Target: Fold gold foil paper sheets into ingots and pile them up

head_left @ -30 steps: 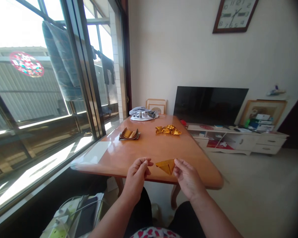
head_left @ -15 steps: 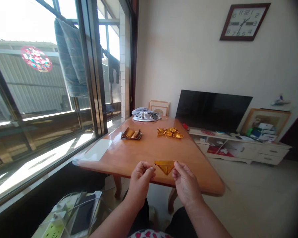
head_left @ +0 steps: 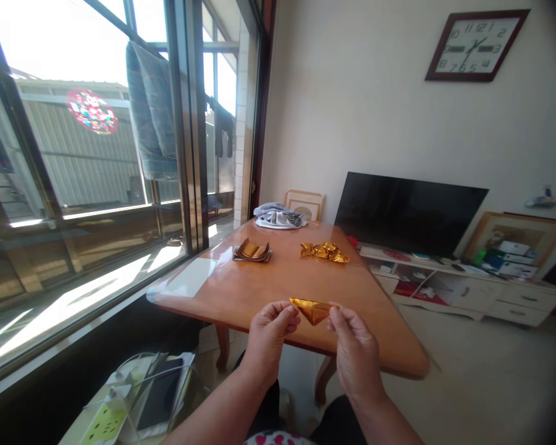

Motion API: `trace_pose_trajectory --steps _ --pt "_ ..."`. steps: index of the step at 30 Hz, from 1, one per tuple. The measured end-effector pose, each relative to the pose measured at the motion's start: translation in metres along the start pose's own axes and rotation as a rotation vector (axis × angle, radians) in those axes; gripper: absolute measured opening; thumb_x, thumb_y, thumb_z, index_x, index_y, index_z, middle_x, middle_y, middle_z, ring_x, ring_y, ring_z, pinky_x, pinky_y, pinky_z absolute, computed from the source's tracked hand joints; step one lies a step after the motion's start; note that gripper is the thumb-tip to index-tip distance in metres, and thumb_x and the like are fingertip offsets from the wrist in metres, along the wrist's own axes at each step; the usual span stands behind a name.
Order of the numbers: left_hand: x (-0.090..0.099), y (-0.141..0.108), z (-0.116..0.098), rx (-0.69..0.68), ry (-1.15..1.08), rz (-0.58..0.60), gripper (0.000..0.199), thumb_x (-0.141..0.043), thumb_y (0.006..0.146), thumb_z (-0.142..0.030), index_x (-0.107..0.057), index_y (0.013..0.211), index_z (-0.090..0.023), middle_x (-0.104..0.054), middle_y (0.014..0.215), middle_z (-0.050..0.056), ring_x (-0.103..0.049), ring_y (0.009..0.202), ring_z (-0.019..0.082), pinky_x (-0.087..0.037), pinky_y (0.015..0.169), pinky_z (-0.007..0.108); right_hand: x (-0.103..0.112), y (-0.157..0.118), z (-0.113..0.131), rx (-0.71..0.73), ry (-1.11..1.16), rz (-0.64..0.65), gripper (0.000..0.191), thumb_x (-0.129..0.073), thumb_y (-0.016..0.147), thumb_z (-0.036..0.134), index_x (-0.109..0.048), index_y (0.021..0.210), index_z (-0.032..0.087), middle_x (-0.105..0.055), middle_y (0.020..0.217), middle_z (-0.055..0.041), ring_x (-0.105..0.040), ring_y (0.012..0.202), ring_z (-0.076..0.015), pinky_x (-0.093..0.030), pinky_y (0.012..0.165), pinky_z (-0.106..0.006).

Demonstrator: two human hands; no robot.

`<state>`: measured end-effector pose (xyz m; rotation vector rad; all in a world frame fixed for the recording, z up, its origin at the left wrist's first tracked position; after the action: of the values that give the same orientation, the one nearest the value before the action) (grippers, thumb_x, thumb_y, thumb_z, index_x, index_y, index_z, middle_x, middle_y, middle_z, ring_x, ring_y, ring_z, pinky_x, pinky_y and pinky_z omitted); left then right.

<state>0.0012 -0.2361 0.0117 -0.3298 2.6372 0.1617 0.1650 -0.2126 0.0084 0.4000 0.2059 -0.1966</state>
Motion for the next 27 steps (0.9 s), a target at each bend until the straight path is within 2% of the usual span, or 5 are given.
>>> trace_pose_trajectory --steps 5,10,19,27 --pt "0.003 0.002 0.000 0.046 -0.058 -0.017 0.037 -0.084 0.070 -0.044 -0.069 0.083 -0.013 -0.066 0.076 0.004 -0.058 0.069 0.011 -0.044 0.067 0.024 -0.001 -0.005 0.005 0.045 -0.097 0.056 0.027 -0.068 0.087 0.048 -0.074 0.094 0.023 -0.067 0.087 -0.0017 -0.058 0.087 -0.0192 -0.043 0.088 -0.033" --pt "0.004 0.003 -0.001 0.071 -0.097 -0.017 0.037 -0.086 0.068 -0.042 -0.065 0.077 -0.013 -0.060 0.071 0.000 -0.050 0.062 0.007 -0.037 0.060 0.021 0.000 -0.007 0.002 0.038 -0.084 0.079 0.026 -0.068 0.087 0.048 -0.073 0.093 0.023 -0.065 0.084 -0.0011 -0.057 0.087 -0.0191 -0.043 0.086 -0.032" --pt "0.009 0.005 0.004 0.107 -0.133 -0.019 0.030 -0.082 0.072 -0.040 -0.066 0.084 -0.017 -0.063 0.083 0.000 -0.049 0.068 0.008 -0.035 0.063 0.022 -0.002 -0.009 -0.004 0.010 -0.028 0.092 0.027 -0.070 0.086 0.049 -0.073 0.091 0.023 -0.064 0.080 -0.0002 -0.056 0.081 -0.0178 -0.043 0.084 -0.032" --pt "0.010 0.007 0.004 0.088 -0.100 -0.072 0.034 -0.084 0.066 -0.041 -0.062 0.076 -0.017 -0.056 0.070 -0.003 -0.047 0.062 0.008 -0.034 0.062 0.023 -0.001 -0.012 -0.001 0.030 -0.073 0.123 0.023 -0.069 0.087 0.046 -0.074 0.094 0.024 -0.069 0.088 -0.0024 -0.059 0.088 -0.0209 -0.042 0.090 -0.034"
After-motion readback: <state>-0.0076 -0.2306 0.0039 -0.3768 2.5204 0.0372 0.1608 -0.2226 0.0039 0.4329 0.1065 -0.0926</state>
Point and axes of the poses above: each hand's wrist, its own y-axis towards the middle knuckle, its own x-axis out of the back of the hand, z = x × y, the point moved 3 cm from there along y, towards the middle knuckle
